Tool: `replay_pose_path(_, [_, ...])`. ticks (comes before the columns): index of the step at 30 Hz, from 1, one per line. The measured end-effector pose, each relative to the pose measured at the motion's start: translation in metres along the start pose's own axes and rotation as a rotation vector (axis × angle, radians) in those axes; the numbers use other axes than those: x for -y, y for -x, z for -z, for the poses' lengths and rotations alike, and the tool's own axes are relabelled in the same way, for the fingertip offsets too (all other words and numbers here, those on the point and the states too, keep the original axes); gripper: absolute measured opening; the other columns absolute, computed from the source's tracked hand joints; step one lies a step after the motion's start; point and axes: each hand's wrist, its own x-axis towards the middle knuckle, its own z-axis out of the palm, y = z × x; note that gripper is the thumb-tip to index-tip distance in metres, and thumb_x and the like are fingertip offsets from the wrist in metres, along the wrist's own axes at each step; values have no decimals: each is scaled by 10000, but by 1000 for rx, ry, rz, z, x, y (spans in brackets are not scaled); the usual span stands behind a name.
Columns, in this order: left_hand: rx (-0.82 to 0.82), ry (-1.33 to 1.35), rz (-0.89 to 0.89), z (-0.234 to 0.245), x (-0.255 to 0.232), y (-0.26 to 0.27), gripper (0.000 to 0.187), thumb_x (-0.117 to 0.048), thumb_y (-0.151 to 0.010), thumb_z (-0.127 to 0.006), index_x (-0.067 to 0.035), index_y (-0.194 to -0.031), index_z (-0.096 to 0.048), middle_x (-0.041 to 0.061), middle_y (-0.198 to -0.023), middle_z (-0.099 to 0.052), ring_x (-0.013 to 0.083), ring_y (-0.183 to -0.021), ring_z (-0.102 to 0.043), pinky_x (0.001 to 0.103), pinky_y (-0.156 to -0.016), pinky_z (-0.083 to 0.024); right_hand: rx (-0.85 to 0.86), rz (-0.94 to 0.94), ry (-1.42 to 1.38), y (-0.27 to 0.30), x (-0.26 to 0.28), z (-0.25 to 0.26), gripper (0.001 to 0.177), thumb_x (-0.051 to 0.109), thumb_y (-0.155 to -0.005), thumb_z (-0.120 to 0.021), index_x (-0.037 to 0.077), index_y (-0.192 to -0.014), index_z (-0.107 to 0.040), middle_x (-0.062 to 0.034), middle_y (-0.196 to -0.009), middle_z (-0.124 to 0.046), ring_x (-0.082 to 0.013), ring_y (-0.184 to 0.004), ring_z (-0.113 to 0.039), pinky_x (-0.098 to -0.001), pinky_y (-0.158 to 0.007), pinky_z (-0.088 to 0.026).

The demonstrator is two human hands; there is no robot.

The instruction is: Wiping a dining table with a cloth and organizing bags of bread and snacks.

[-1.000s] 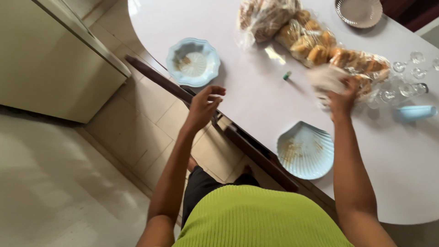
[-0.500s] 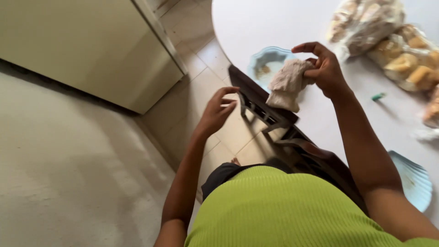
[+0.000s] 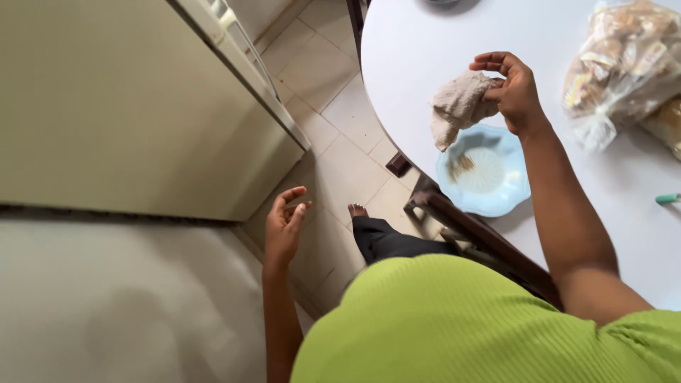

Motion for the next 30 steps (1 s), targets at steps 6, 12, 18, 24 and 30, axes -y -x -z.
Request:
replay_pose_path(6, [20, 73, -23, 40, -24, -103, 356, -50, -988, -556, -33, -1343, -570, 56, -1333, -631, 159, -1143, -659, 295, -1011, -502, -315, -42, 432, -83, -62, -2, 657, -215, -700, -553, 95, -1273, -636, -34, -1262, -668, -146, -1074, -637, -265, -794, -559])
replay_pose_path(12, [163, 59, 5, 50, -31, -208, 337, -30, -998, -558, -3, -1331, -597, 95, -1297, -666, 180, -1122, -672, 300, -1003, -519, -216, 72, 266, -159, -144, -57, 532, -185, -775, -522, 70, -1213, -685, -21, -1188, -704, -145, -1079, -657, -279, -932, -552])
replay_pose_path(18, [504, -122, 24, -8, -46, -334, 324, -23, -982, -595, -28, -1305, -615, 90, -1289, -692, 179, -1104, -697, 294, -954, -532, -344, -345, 424, -160, -169, -125, 388, -13, -826, -687, 132, -1186, -692, -93, -1231, -660, -251, -951, -669, -350, -848, -562])
replay_pose_path(24, [747, -443, -143, -136, -4, -464, 362, -83, -939, -647, -85, -1301, -643, 114, -1348, -672, 250, -1221, -652, 386, -967, -551, -934, -671, 880, -128, -347, -132, 644, 336, -878, -758, 192, -1454, -508, -264, -1505, -427, -480, -1350, -412, -612, -1080, -391])
replay_pose_path(30, [271, -943, -594, -267, 66, -593, 643, -243, -916, -692, -94, -1495, -456, 193, -1621, -324, 379, -1486, -305, 533, -1211, -254, -1139, -812, 937, -150, -305, -160, 663, 310, -959, -664, 173, -1563, -428, -177, -1690, -227, -446, -1523, -204, -697, -1134, -204])
